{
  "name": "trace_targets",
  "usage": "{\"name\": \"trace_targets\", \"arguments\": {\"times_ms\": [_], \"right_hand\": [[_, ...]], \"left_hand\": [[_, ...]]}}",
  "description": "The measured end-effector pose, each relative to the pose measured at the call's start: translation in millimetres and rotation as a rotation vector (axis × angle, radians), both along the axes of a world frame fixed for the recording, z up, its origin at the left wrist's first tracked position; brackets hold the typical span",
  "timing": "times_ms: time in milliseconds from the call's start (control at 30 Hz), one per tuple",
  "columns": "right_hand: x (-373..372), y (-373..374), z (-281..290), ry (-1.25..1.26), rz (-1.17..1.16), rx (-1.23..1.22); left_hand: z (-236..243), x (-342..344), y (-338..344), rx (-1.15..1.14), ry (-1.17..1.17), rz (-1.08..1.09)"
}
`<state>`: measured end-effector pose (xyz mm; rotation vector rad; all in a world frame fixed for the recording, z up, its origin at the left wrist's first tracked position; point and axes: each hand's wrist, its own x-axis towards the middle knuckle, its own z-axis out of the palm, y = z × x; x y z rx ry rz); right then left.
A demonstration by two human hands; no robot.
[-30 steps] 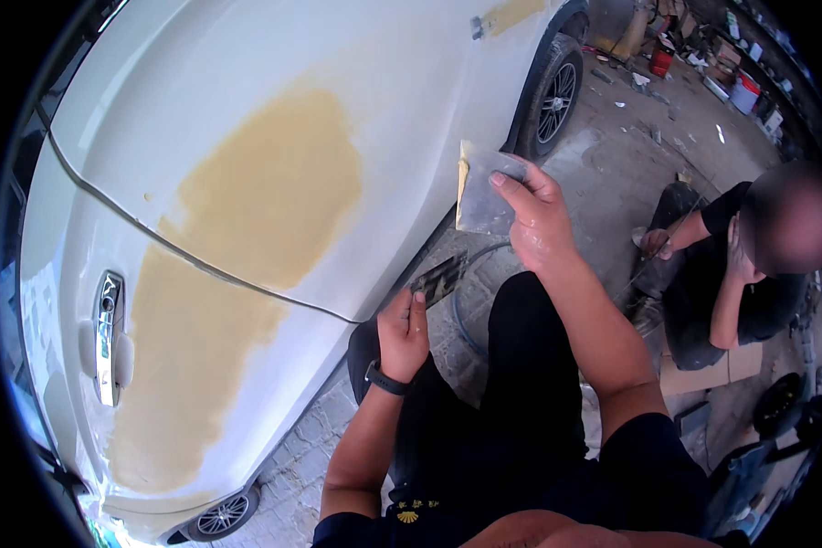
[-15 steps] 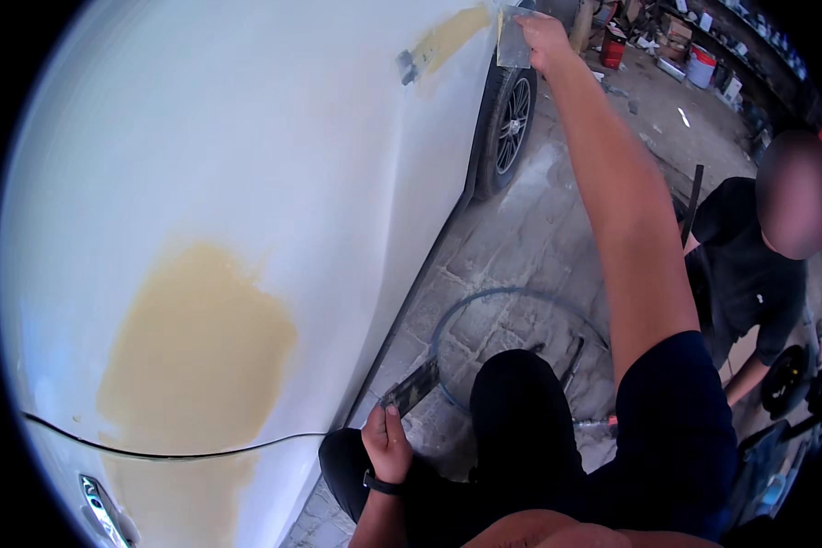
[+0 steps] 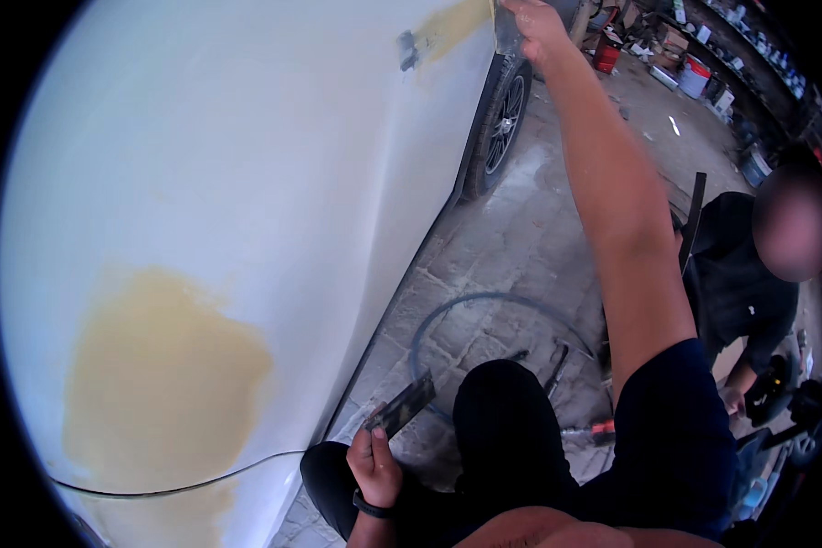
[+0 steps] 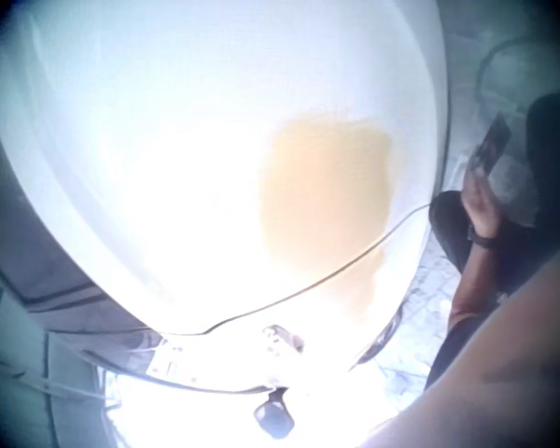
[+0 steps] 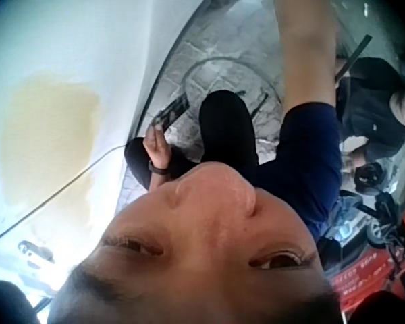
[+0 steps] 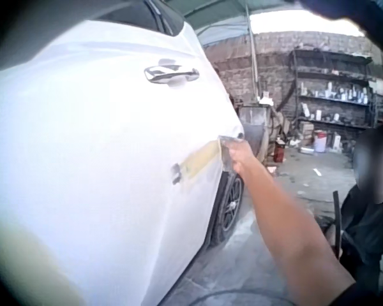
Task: The person applies a beige body filler to the side panel of a white car using a metal spreader. They repeatedly scoop filler from a container and spread it across the surface, smoothing the material to fill imperfections.
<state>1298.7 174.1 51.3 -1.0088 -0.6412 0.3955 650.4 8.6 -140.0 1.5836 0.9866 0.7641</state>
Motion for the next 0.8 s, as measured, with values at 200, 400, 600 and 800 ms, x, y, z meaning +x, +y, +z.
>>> {"name": "trace_targets", "arguments": {"times_ms": [200, 400, 600, 800], "right_hand": [[-45, -7, -9, -0.014, -0.022, 0.162], [-123, -6, -5, 0.023, -0.134, 0.083], [-177, -5, 0, 0.020, -0.278, 0.062], [-209, -3, -7, -0.010, -0.309, 0.061]], "left_hand": [[0, -7, 1, 0.001, -0.018, -0.022], [-8, -27, 1, 0.025, -0.034, -0.031], [4, -21, -3, 0.037, -0.244, -0.025], [11, -41, -3, 0.044, -0.200, -0.051]]}}
